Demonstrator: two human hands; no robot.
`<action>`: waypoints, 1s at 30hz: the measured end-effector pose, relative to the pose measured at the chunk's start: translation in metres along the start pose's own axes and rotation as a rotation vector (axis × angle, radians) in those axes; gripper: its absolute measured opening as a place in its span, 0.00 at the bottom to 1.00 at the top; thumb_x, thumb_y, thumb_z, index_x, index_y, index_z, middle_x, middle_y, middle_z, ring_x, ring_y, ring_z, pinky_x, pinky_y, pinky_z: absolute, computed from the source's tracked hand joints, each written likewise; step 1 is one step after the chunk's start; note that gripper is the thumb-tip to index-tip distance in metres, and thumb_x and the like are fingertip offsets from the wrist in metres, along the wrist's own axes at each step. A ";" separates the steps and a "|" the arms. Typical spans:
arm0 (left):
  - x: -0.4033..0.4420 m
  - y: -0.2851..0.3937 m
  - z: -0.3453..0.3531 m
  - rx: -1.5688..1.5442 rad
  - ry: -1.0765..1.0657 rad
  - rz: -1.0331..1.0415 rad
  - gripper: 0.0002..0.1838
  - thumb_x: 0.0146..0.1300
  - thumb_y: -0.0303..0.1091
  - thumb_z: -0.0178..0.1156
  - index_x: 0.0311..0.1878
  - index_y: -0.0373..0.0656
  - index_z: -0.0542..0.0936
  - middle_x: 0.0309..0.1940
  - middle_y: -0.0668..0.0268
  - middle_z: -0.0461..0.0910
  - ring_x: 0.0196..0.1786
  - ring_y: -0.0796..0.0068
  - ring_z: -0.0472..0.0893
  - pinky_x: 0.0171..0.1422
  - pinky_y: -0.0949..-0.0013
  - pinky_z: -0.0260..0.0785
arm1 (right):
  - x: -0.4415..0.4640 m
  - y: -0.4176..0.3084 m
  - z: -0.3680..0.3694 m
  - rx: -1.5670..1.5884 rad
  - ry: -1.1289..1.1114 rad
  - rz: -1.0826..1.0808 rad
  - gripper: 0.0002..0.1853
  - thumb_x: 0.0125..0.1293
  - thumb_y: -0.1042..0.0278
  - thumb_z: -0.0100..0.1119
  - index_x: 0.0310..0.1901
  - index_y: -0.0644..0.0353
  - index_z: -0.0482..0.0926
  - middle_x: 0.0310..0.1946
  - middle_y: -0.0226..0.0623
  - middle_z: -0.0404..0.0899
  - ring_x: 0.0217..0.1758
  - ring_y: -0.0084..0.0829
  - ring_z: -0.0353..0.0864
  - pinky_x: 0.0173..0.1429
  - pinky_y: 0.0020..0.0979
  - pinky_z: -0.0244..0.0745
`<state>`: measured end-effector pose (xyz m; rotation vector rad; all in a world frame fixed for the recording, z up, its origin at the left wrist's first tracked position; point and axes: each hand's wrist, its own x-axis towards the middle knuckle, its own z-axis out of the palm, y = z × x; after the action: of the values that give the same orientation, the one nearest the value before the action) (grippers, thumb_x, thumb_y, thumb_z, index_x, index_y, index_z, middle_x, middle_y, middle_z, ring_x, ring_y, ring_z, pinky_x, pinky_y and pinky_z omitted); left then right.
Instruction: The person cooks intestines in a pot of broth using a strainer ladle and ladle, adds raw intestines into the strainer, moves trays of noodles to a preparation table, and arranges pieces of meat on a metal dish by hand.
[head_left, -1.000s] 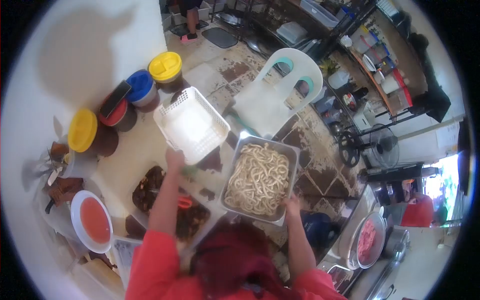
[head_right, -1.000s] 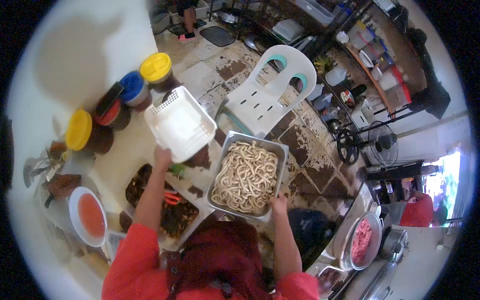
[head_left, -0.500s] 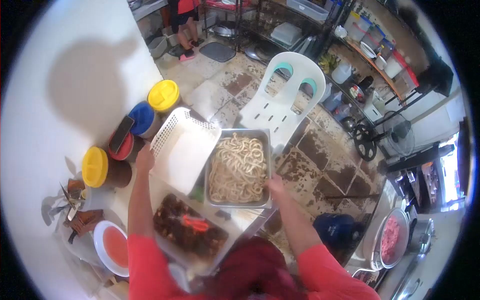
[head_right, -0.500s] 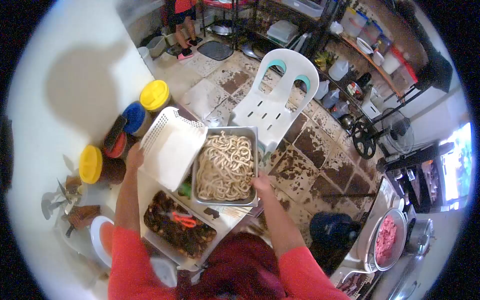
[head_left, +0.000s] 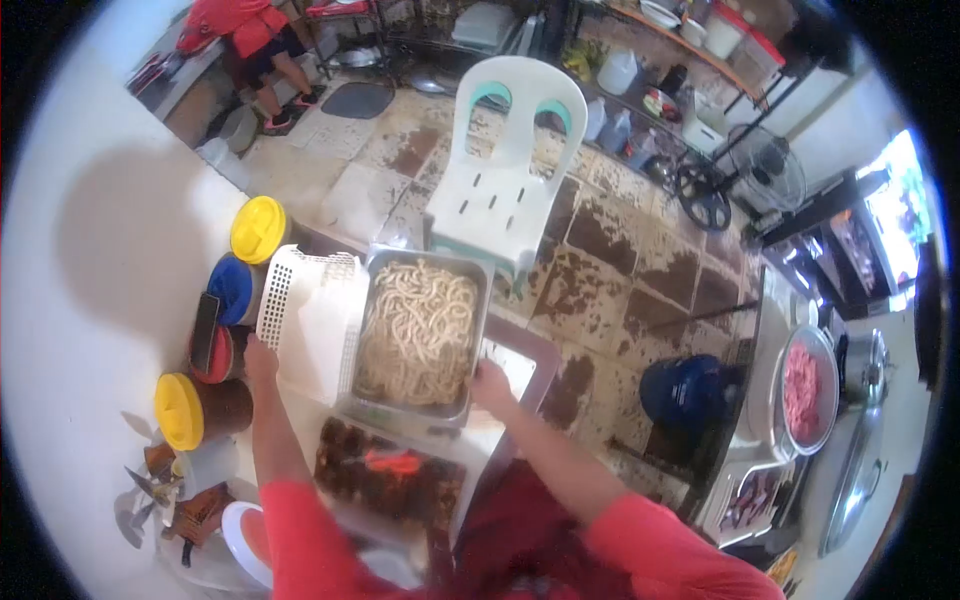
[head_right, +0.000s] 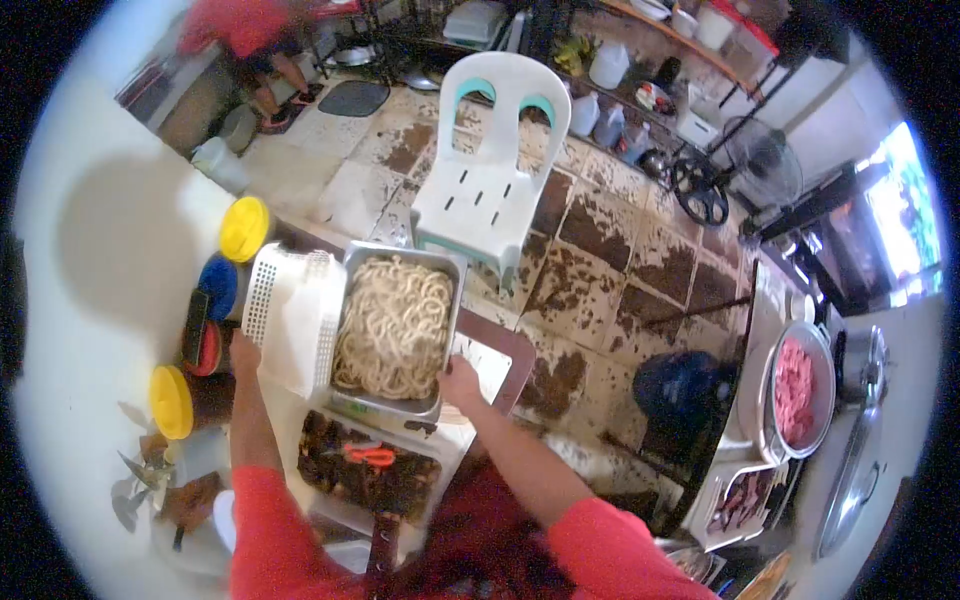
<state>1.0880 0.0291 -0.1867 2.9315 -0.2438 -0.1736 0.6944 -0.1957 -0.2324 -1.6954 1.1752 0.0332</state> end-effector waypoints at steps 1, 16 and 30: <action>0.009 -0.021 0.015 0.033 -0.006 0.086 0.13 0.56 0.28 0.50 0.46 0.39 0.69 0.41 0.48 0.77 0.48 0.47 0.76 0.49 0.50 0.68 | 0.004 0.004 -0.003 0.056 -0.074 0.020 0.15 0.55 0.65 0.57 0.40 0.67 0.74 0.35 0.51 0.78 0.40 0.46 0.78 0.45 0.40 0.72; -0.078 0.067 -0.007 -0.259 0.600 0.606 0.20 0.65 0.44 0.44 0.52 0.40 0.72 0.49 0.59 0.74 0.50 0.63 0.74 0.54 0.62 0.66 | -0.156 0.163 -0.134 -0.353 0.006 0.154 0.09 0.46 0.70 0.55 0.29 0.66 0.79 0.32 0.52 0.79 0.36 0.50 0.80 0.41 0.44 0.75; -0.449 0.295 -0.022 -1.111 -0.793 0.875 0.20 0.59 0.21 0.52 0.55 0.32 0.64 0.47 0.56 0.71 0.47 0.66 0.74 0.50 0.71 0.70 | -0.379 0.283 -0.138 0.036 0.369 0.533 0.10 0.54 0.65 0.53 0.31 0.62 0.79 0.32 0.54 0.78 0.36 0.50 0.78 0.39 0.43 0.71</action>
<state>0.6061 -0.1743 -0.0609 1.3738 -1.0621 -0.9321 0.2310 -0.0396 -0.1705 -1.3456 1.8693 0.0273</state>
